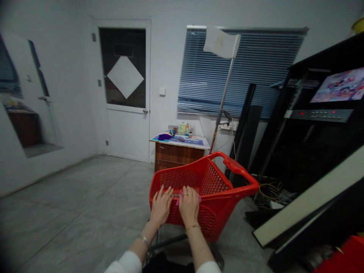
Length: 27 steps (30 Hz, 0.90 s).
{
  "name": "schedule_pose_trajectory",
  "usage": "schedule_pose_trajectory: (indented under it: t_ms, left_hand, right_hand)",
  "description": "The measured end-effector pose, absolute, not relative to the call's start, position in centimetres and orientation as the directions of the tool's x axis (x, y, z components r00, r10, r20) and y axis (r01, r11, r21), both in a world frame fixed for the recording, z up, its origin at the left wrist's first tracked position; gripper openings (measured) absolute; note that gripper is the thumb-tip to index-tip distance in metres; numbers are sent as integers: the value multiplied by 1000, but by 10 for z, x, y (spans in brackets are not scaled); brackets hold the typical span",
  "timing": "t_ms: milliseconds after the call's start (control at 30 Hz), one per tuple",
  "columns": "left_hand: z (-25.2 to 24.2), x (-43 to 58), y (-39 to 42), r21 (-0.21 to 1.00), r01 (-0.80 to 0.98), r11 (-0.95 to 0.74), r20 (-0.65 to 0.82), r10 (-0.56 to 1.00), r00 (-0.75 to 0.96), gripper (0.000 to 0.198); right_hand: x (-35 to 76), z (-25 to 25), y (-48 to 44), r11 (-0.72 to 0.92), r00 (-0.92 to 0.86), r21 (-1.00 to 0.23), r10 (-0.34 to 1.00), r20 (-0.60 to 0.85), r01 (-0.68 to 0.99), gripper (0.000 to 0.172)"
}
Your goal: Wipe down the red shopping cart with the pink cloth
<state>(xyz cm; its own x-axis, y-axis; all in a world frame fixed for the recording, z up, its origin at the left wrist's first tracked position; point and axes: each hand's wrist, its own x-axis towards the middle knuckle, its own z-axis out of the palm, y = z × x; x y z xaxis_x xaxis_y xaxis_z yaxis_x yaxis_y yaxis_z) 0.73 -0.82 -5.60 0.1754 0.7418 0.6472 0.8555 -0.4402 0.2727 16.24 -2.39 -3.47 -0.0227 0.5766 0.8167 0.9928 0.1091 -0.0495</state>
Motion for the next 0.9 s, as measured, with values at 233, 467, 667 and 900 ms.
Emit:
schedule_pose_trajectory:
  t_ms: [233, 467, 667, 900]
  left_hand:
    - [-57, 4, -5, 241, 858, -454, 647, 734, 206, 40]
    - [-58, 10, -7, 271, 849, -453, 663, 728, 177, 39]
    - [-58, 12, -8, 281, 860, -425, 657, 739, 150, 40]
    - [-58, 6, -5, 245, 867, -433, 629, 752, 197, 41]
  right_hand:
    - [247, -11, -30, 91, -107, 65, 605, 789, 994, 34]
    - [342, 30, -41, -192, 86, 9, 482, 872, 981, 35]
    - [233, -8, -36, -60, 52, -24, 536, 842, 998, 31]
    - [162, -35, -26, 129, -68, -14, 609, 790, 992, 33]
